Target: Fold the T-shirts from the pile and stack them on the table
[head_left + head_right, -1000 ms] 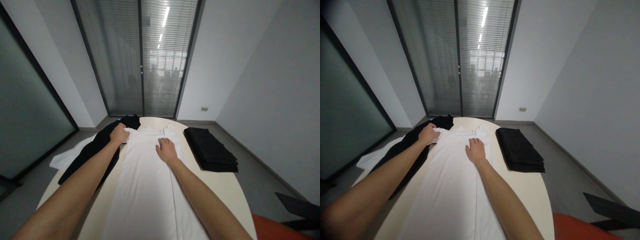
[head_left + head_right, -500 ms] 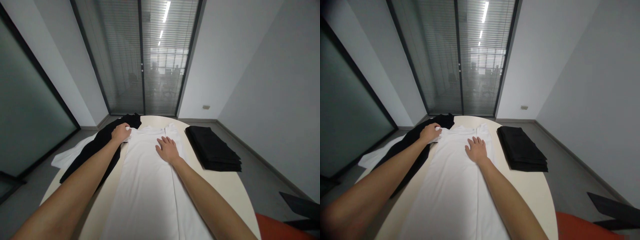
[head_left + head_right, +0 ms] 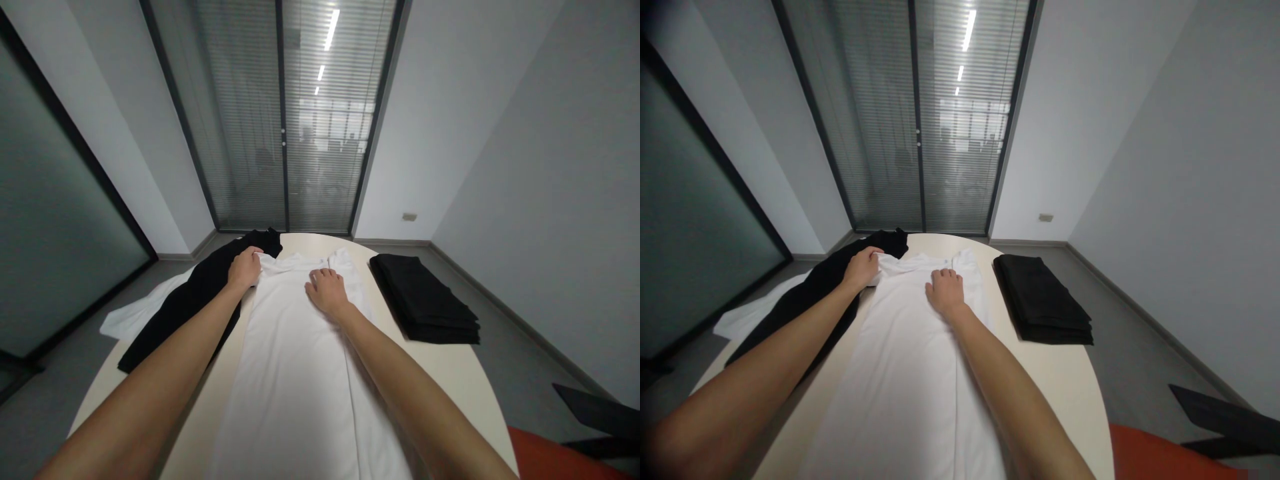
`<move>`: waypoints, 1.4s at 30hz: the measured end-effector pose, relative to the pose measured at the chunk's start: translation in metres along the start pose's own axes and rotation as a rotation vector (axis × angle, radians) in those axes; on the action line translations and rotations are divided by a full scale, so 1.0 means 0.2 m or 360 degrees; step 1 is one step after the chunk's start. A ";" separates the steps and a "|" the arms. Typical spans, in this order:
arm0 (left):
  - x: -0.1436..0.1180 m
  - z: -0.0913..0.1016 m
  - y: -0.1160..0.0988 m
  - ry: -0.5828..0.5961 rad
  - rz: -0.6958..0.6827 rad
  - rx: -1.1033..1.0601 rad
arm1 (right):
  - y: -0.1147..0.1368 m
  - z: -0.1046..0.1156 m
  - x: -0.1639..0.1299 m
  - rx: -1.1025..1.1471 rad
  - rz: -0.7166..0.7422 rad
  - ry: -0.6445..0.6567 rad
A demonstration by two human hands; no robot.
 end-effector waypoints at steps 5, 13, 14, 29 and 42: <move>-0.10 0.00 -0.01 -0.0151 -0.0164 -0.0131 | 0.14 0.02 0.16 0.0075 0.0075 0.0024; -0.22 0.00 -0.03 -0.0346 -0.0514 -0.0320 | 0.32 -0.03 0.35 0.0053 0.0056 0.0042; -0.24 0.01 -0.03 -0.0378 -0.0554 -0.0342 | 0.33 -0.04 0.37 0.0039 0.0058 0.0047; -0.31 -0.06 -0.03 -0.0328 -0.0473 0.0061 | 0.34 -0.13 0.60 0.0556 -0.0109 0.0072; -0.36 -0.10 0.02 -0.0089 -0.0413 0.0454 | 0.41 -0.30 0.49 0.0647 0.0383 -0.0050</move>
Point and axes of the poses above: each hand's wrist, its own x-axis towards the middle knuckle, its own z-axis out of the back of the hand, y = z × x, the point moved 10 cm from there along x, towards the middle knuckle, and after that the axes turned 8 degrees about y, right-handed, at the moved point
